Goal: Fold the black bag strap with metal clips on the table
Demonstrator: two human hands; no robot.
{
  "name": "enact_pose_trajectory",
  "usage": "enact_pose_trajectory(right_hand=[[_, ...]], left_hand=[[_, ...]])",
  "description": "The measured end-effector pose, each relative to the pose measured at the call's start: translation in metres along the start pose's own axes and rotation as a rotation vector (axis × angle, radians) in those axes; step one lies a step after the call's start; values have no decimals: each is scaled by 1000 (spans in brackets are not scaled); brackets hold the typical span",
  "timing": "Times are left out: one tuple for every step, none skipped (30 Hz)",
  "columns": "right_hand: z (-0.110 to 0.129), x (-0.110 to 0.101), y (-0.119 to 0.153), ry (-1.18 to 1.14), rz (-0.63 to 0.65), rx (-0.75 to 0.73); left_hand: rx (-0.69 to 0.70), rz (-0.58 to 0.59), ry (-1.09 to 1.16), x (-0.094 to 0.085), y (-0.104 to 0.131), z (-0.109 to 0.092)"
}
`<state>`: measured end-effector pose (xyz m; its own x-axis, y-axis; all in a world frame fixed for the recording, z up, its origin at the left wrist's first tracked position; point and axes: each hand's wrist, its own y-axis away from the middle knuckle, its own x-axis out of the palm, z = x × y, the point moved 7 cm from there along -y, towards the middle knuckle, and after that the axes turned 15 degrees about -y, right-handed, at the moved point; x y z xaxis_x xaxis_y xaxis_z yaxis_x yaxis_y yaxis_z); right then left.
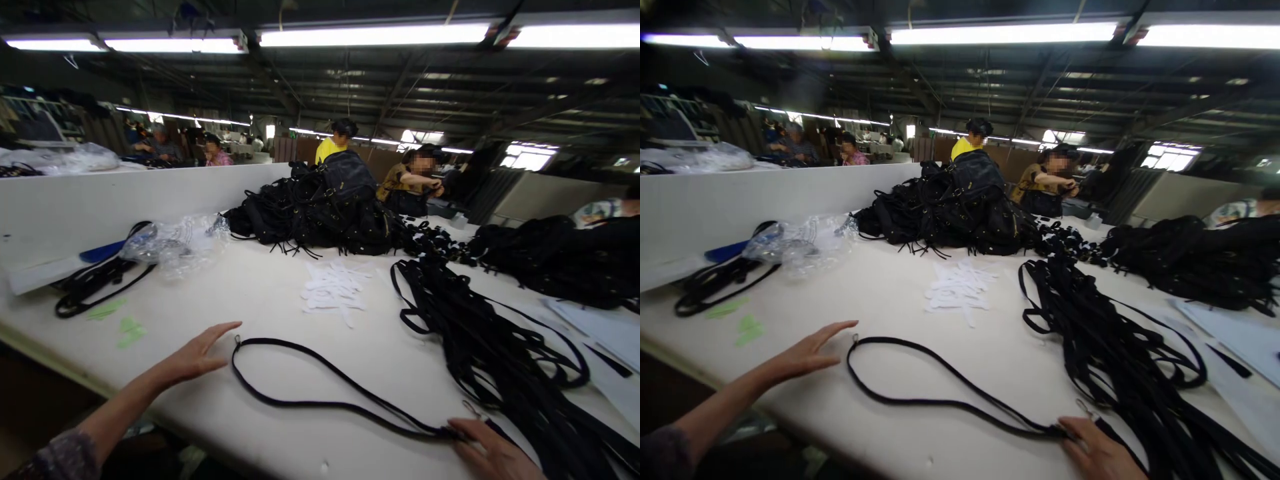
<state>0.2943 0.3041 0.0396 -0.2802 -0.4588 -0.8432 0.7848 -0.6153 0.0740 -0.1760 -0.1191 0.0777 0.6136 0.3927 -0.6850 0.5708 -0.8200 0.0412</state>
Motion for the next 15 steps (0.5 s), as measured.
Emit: enact_pose_trajectory(right_hand=[[3, 0, 3, 14, -16, 13], [9, -1, 7, 25, -32, 16], [17, 0, 12, 28, -41, 3], [26, 1, 16, 24, -53, -16], [34, 3, 20, 6, -56, -23], [40, 5, 23, -20, -73, -29], [44, 7, 25, -45, -89, -27], [46, 8, 27, -77, -107, -26], [46, 10, 28, -113, -122, -23], [46, 11, 28, -154, -136, -17], [44, 12, 29, -195, -149, -9], [43, 13, 29, -232, -158, 3], [41, 14, 29, -259, -163, 17], [41, 14, 28, -276, -167, 28], [41, 14, 27, -282, -167, 33]], left_hand=[[58, 28, -94, 11, -2, -8], [109, 56, -187, 22, -4, -14], [146, 77, -269, 34, -6, -16], [174, 88, -342, 43, -9, -15], [197, 88, -408, 51, -12, -10], [213, 73, -462, 57, -16, -4], [225, 47, -505, 59, -21, 5], [235, 28, -543, 60, -25, 15], [237, 18, -581, 60, -29, 26], [239, 24, -617, 60, -33, 37], [239, 35, -648, 58, -36, 47], [238, 47, -674, 56, -38, 56], [236, 57, -692, 54, -40, 63], [230, 58, -702, 51, -41, 69], [220, 45, -707, 47, -41, 73]])
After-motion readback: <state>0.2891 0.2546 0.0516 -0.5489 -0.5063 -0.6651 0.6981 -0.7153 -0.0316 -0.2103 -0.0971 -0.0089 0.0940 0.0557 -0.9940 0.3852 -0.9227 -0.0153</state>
